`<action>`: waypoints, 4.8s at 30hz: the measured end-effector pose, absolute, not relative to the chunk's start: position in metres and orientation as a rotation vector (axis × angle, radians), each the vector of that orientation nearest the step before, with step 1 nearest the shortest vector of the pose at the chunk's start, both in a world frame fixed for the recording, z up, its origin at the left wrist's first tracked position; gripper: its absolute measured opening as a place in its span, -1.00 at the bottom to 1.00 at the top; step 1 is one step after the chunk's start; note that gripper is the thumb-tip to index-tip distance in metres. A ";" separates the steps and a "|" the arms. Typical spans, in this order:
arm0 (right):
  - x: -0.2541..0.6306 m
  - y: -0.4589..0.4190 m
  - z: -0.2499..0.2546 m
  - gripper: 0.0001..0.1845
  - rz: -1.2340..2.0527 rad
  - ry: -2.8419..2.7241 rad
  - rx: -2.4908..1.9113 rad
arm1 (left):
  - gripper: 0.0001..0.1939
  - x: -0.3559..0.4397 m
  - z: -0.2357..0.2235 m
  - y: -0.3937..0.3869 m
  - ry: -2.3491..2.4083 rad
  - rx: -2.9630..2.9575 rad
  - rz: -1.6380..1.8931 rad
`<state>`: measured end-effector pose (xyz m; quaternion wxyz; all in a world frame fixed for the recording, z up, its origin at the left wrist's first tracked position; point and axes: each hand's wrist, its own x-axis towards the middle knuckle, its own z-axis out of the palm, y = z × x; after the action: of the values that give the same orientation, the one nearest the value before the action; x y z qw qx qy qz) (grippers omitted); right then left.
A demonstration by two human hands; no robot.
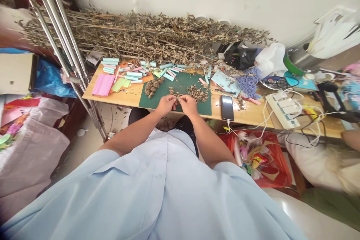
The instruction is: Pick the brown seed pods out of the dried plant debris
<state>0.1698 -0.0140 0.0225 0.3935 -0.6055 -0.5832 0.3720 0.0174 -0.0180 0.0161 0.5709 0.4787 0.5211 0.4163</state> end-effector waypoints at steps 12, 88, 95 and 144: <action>0.168 -0.013 0.020 -0.72 0.910 -1.362 -1.538 | -0.88 0.016 0.023 -0.019 1.299 1.036 0.978; 0.154 -0.021 0.021 -0.75 0.966 -1.254 -1.437 | -0.81 0.012 0.025 -0.020 1.246 1.225 0.971; 0.150 -0.020 0.022 -0.83 0.893 -1.291 -1.432 | -0.75 0.009 0.030 -0.016 1.284 1.284 0.960; 0.146 -0.006 0.036 -0.91 0.931 -1.507 -1.457 | -0.76 0.006 0.040 -0.013 1.388 1.374 0.839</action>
<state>0.1461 -0.0058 0.0360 0.4112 -0.5791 -0.5990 0.3698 0.0060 -0.0128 0.0397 0.4863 0.5649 0.5705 0.3448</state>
